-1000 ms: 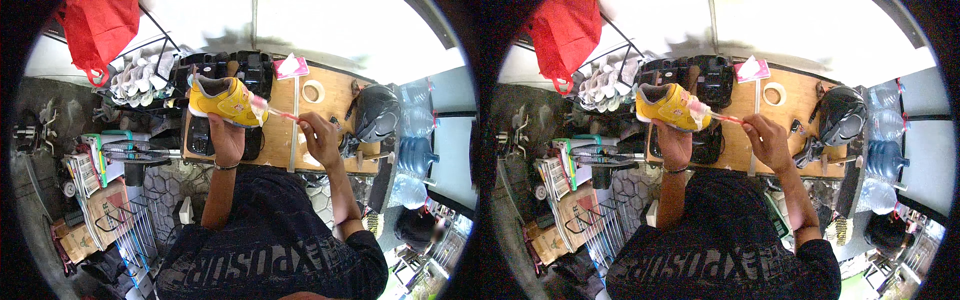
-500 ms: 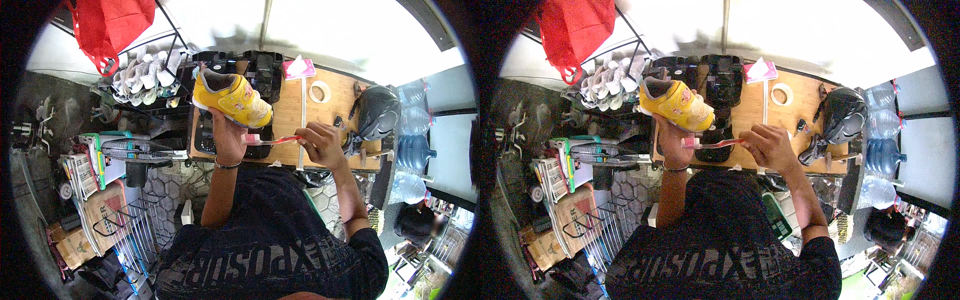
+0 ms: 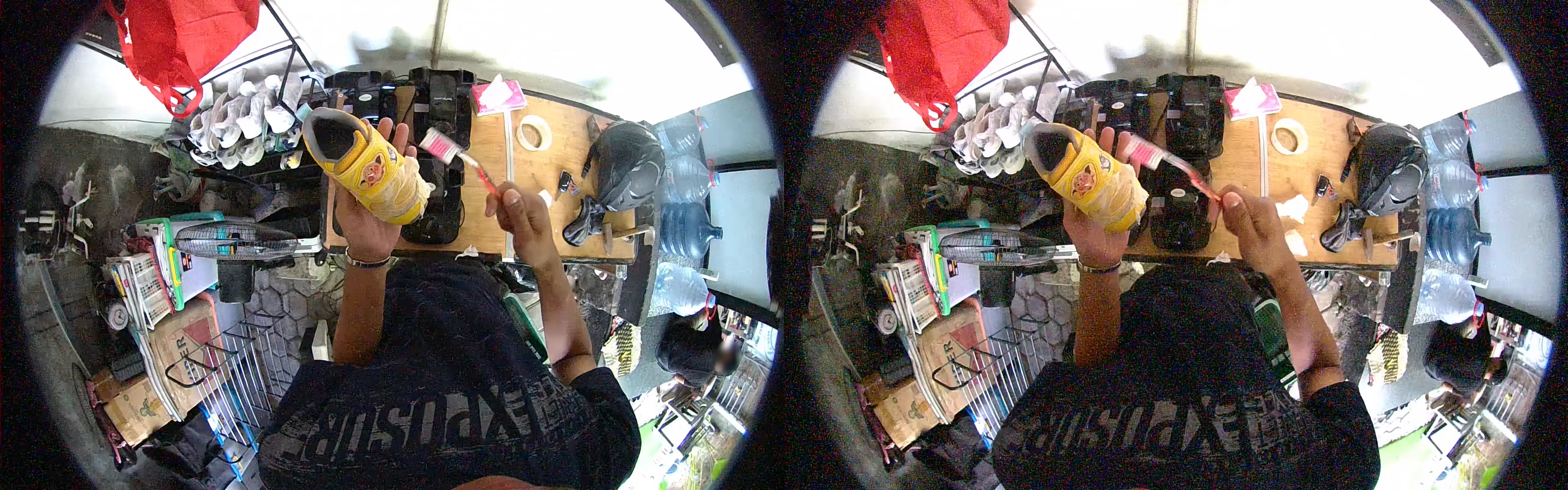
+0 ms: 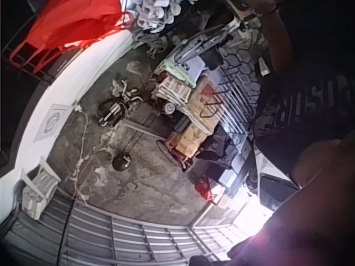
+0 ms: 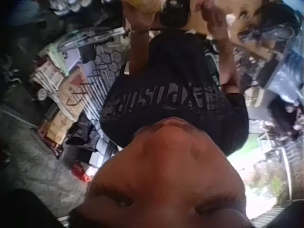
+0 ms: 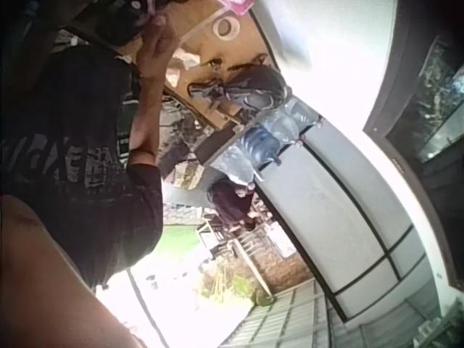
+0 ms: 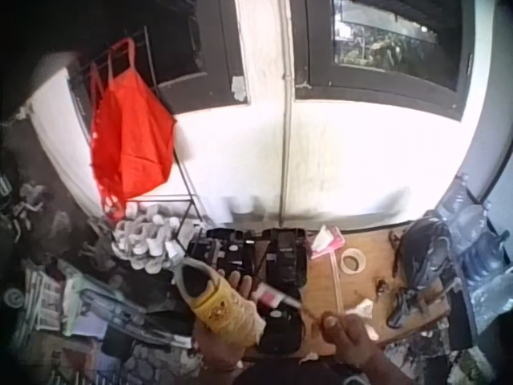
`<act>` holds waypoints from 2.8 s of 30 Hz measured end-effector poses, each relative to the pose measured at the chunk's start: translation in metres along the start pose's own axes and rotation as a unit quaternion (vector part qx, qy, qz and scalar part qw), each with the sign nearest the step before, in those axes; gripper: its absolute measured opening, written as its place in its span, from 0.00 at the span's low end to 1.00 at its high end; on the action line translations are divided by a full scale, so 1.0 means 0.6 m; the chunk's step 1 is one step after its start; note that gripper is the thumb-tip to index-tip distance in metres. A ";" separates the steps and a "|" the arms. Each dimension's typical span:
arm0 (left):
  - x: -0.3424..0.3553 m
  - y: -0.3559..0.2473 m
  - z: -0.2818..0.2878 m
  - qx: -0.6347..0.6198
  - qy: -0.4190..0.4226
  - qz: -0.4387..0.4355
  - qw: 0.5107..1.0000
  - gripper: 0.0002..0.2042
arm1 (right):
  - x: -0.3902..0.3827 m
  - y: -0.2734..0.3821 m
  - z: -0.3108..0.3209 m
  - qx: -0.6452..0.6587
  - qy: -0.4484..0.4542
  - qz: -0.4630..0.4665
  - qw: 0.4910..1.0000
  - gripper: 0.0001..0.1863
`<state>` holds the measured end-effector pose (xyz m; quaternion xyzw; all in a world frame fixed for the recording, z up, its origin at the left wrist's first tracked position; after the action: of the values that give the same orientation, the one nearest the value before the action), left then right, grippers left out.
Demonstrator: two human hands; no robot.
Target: Applying masking tape and glue/paint to a yellow shoe for repair or customization.
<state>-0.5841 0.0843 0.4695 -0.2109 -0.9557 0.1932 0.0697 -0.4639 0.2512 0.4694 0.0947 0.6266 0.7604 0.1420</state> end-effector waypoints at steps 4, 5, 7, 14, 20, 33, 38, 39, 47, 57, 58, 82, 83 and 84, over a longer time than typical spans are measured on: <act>0.001 0.004 -0.002 -0.001 0.013 0.012 1.000 0.32 | -0.003 -0.009 -0.029 -0.058 0.045 -0.014 0.997 0.25; 0.001 0.006 -0.002 0.001 0.011 0.016 1.000 0.31 | -0.002 -0.009 -0.020 -0.104 0.007 -0.009 0.995 0.24; 0.001 0.010 -0.005 0.013 0.026 0.019 0.999 0.31 | -0.014 -0.006 -0.009 -0.128 -0.013 0.006 0.992 0.24; 0.002 0.026 -0.016 -0.047 0.053 0.026 0.997 0.32 | -0.047 -0.026 -0.003 -0.082 -0.067 0.015 0.994 0.29; 0.003 0.040 0.011 -0.085 -0.034 0.056 0.994 0.27 | -0.087 -0.020 -0.001 -0.070 -0.052 0.076 0.993 0.24; -0.023 0.048 0.020 -0.082 -0.049 0.079 0.992 0.27 | -0.095 -0.062 -0.034 -0.056 -0.026 0.048 0.997 0.29; -0.033 0.039 0.018 -0.083 -0.035 0.067 0.994 0.28 | -0.075 -0.110 -0.030 0.008 -0.073 -0.056 0.996 0.27; -0.038 0.038 0.021 -0.083 -0.042 0.070 0.993 0.30 | -0.086 -0.114 -0.020 0.013 -0.108 -0.089 0.990 0.26; -0.051 0.021 0.048 0.078 -0.097 -0.017 0.992 0.33 | -0.094 0.024 -0.026 -0.281 -0.104 0.162 0.940 0.07; -0.074 -0.006 0.069 0.135 -0.174 -0.086 0.972 0.29 | -0.094 0.048 -0.021 -0.353 -0.080 0.181 0.915 0.06; -0.077 -0.010 0.069 0.136 -0.177 -0.089 0.971 0.29 | -0.092 0.044 -0.033 -0.350 -0.035 0.189 0.917 0.06; -0.085 0.046 0.020 -0.055 -0.075 0.081 0.992 0.30 | -0.135 -0.055 -0.036 -0.022 0.039 -0.014 0.999 0.22; -0.083 0.055 0.016 -0.050 -0.067 0.085 0.993 0.30 | -0.135 -0.072 -0.035 -0.023 0.032 -0.017 0.999 0.22; -0.082 0.062 0.009 -0.052 -0.048 0.082 0.994 0.30 | -0.138 -0.103 -0.030 -0.026 0.018 -0.057 0.998 0.22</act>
<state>-0.5271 0.0925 0.4473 -0.2825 -0.9461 0.1584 -0.0033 -0.3860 0.2174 0.4079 0.0414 0.6133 0.7688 0.1762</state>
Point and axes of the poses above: each hand's wrist, its own x-axis towards the middle knuckle, its own z-axis out of the back of the hand, y = z × x, the point moved 8 cm from there along x, towards the middle knuckle, and after that the axes turned 6 degrees about -y, right-handed, at the moved point
